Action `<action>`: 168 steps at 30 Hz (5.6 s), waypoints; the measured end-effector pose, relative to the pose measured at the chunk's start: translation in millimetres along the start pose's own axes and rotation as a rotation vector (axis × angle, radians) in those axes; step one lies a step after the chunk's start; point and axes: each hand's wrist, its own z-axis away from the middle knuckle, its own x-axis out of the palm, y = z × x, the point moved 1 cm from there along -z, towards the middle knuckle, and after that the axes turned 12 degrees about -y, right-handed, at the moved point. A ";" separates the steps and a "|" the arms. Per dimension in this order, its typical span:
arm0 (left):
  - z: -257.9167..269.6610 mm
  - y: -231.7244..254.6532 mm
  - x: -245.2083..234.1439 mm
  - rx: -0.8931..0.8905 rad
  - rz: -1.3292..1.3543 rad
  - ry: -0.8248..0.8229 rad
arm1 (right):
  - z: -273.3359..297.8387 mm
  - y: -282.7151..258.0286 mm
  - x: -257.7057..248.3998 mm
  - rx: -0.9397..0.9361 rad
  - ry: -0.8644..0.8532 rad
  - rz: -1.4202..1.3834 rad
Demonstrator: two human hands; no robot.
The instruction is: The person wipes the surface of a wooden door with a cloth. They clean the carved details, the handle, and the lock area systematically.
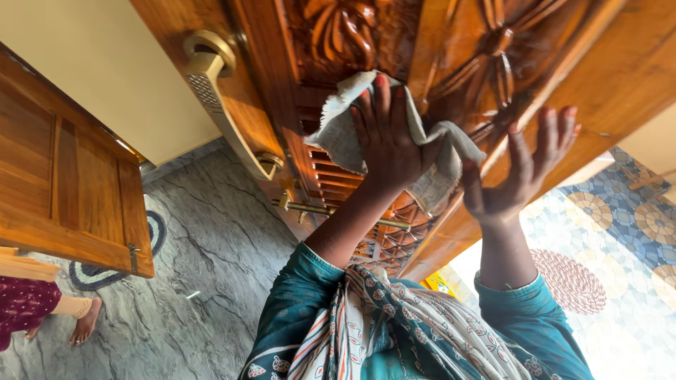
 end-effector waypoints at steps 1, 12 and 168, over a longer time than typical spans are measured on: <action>1.0 3.5 3.0 -0.019 0.033 -0.001 | 0.6 5.4 -5.2 -0.002 0.025 0.006; -45.2 76.7 -11.8 0.144 0.014 -0.055 | -10.8 65.7 -50.8 0.017 0.120 0.078; -65.0 8.6 -34.5 0.356 -0.285 0.065 | 4.6 28.6 47.5 -0.069 0.151 0.047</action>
